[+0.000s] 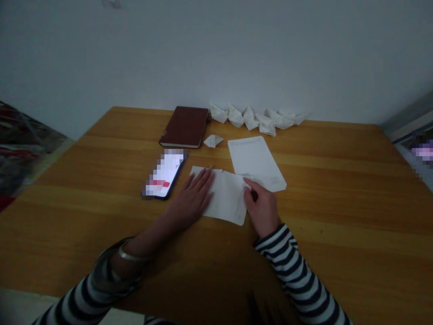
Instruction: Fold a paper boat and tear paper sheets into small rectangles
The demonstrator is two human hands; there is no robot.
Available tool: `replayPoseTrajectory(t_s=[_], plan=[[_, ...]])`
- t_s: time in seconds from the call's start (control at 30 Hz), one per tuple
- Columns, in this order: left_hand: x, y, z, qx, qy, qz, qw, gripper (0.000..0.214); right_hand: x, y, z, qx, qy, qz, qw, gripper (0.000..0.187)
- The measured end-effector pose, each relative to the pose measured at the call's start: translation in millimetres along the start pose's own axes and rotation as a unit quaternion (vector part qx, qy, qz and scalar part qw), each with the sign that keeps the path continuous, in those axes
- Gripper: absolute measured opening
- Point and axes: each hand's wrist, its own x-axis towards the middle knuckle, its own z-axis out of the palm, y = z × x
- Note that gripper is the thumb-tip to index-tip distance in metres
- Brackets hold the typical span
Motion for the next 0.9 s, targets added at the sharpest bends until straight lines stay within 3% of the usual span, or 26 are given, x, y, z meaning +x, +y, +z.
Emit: replayPoseTrajectory(t_s=[0.23, 0.43, 0.53, 0.63, 0.77, 0.9], plan=[[2, 5, 5.3, -0.008, 0.008, -0.034, 0.999, 0.055, -11, -9, 9, -0.133, 0.010, -0.013, 0.991, 0.039], [2, 6, 5.8, -0.008, 0.015, -0.036, 0.999, 0.055, -17, -3, 4, -0.148, 0.014, -0.014, 0.989, 0.040], [2, 7, 4.1, -0.008, 0.011, -0.037, 0.999, 0.054, -18, -3, 1, -0.100, 0.018, 0.001, 0.995, 0.040], [3, 7, 3.9, -0.006, 0.010, -0.044, 0.999, 0.055, -18, -8, 0, 0.025, 0.014, 0.050, 0.998, 0.043], [3, 8, 5.3, -0.006, 0.016, -0.043, 0.999, 0.055, -19, -12, 2, 0.195, -0.040, 0.138, 0.970, 0.051], [3, 10, 4.6, -0.007, 0.025, -0.049, 0.998, 0.054, -24, -6, 5, 0.194, -0.034, 0.122, 0.973, 0.046]])
